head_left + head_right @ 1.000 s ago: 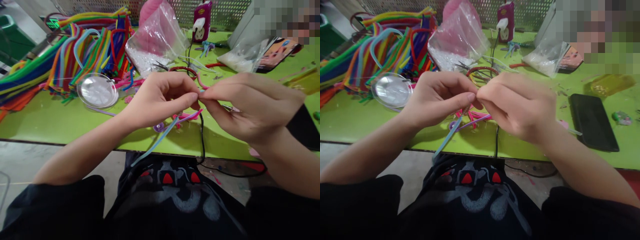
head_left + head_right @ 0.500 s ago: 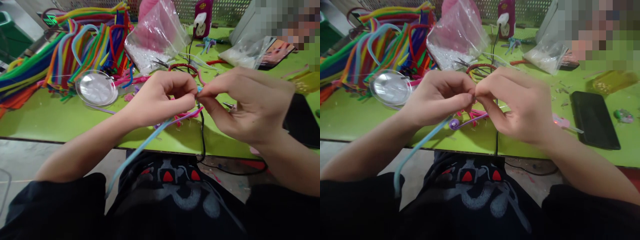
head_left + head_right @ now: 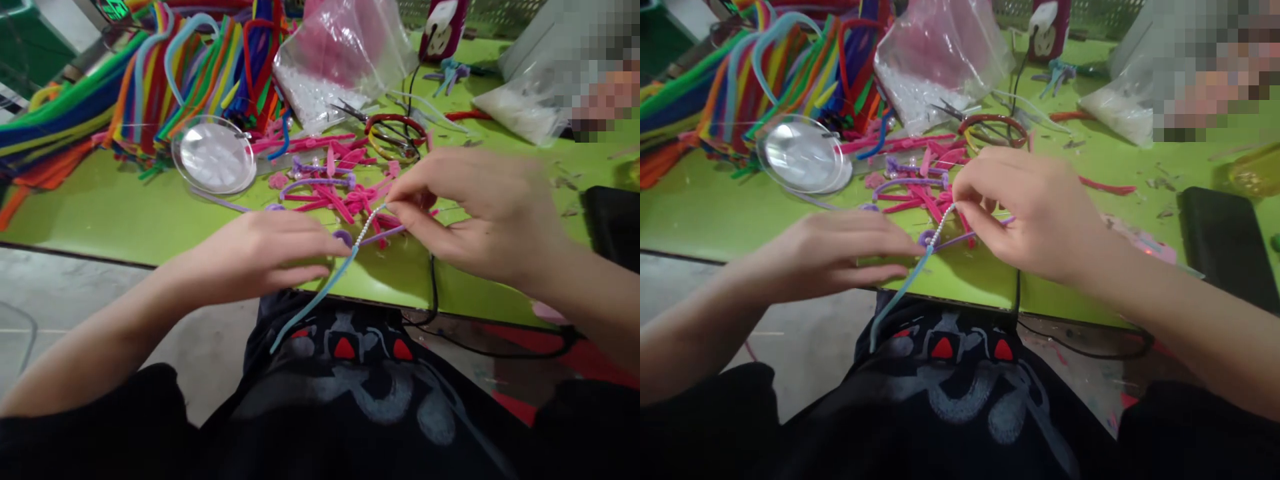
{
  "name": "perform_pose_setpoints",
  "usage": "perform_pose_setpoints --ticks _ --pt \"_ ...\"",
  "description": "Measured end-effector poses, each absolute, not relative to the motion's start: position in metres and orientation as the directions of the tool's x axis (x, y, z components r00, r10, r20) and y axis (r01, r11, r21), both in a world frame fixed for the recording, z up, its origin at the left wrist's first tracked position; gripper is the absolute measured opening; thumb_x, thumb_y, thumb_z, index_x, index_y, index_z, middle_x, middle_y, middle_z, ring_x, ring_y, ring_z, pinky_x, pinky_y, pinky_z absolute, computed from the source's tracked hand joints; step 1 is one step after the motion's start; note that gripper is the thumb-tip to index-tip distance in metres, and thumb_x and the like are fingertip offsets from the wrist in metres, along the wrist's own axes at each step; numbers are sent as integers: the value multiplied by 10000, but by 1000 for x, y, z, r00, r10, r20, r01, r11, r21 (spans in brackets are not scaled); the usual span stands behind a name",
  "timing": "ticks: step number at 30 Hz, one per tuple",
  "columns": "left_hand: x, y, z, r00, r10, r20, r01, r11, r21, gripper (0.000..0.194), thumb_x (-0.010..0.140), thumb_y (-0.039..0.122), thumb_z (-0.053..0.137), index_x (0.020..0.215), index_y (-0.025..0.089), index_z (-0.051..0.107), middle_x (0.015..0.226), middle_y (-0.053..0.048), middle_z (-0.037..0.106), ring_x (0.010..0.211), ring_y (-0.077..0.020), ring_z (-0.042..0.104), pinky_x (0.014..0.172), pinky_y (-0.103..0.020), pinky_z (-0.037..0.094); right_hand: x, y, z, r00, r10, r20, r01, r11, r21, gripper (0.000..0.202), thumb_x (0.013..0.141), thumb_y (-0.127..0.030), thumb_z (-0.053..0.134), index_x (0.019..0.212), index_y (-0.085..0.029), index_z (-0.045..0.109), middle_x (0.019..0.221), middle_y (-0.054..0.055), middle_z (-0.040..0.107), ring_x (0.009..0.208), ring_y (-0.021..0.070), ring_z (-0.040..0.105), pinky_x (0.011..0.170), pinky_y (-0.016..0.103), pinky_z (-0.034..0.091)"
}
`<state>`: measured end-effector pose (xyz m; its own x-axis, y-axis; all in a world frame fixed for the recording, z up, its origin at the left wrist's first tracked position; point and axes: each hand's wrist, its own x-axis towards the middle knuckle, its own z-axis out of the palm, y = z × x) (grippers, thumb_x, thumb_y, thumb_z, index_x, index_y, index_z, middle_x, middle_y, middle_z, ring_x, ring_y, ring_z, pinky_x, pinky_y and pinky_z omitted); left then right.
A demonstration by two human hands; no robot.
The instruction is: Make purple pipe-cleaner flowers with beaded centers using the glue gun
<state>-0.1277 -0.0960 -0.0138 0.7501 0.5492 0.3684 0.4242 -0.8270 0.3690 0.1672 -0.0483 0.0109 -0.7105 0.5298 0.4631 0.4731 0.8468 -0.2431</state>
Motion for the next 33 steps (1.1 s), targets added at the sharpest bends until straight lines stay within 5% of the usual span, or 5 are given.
perform_pose_setpoints --ticks 9,13,19,28,33 --pt "-144 -87 -22 765 433 477 424 -896 134 173 1035 168 702 1183 241 753 1108 -21 857 934 -187 804 813 -306 596 136 -43 -12 -768 569 293 524 822 -222 206 1073 -238 571 1056 -208 774 1017 26 795 896 180 698 741 313 420" --pt "-148 -59 -12 840 355 410 320 -935 153 202 1080 189 628 1180 283 776 1243 -21 853 1050 -211 812 909 -342 618 142 -48 -14 -779 567 266 523 823 -223 202 1066 -223 556 1046 -196 754 1005 28 797 896 178 721 747 300 447" --pt "-135 -39 -16 894 238 379 152 -958 242 186 1078 153 640 1163 134 805 1185 -89 854 1052 -239 790 915 -370 647 145 -59 -14 -803 555 219 553 830 -77 269 1104 -278 505 1052 -172 747 970 34 780 827 181 714 603 313 316" --pt "-124 -42 -24 885 280 372 169 -937 304 246 1115 178 591 1109 149 835 1152 -68 862 1024 -210 757 893 -348 595 147 -67 -19 -808 497 317 545 835 78 249 1083 -225 525 918 -160 699 811 20 705 643 139 577 551 303 292" --pt "-114 -46 -22 869 392 303 258 -880 399 251 1113 244 622 1017 179 845 1053 -48 863 963 -180 731 913 -327 574 151 -70 -18 -820 509 263 533 846 25 241 1079 -212 515 941 -162 706 819 30 709 663 142 580 571 305 278"
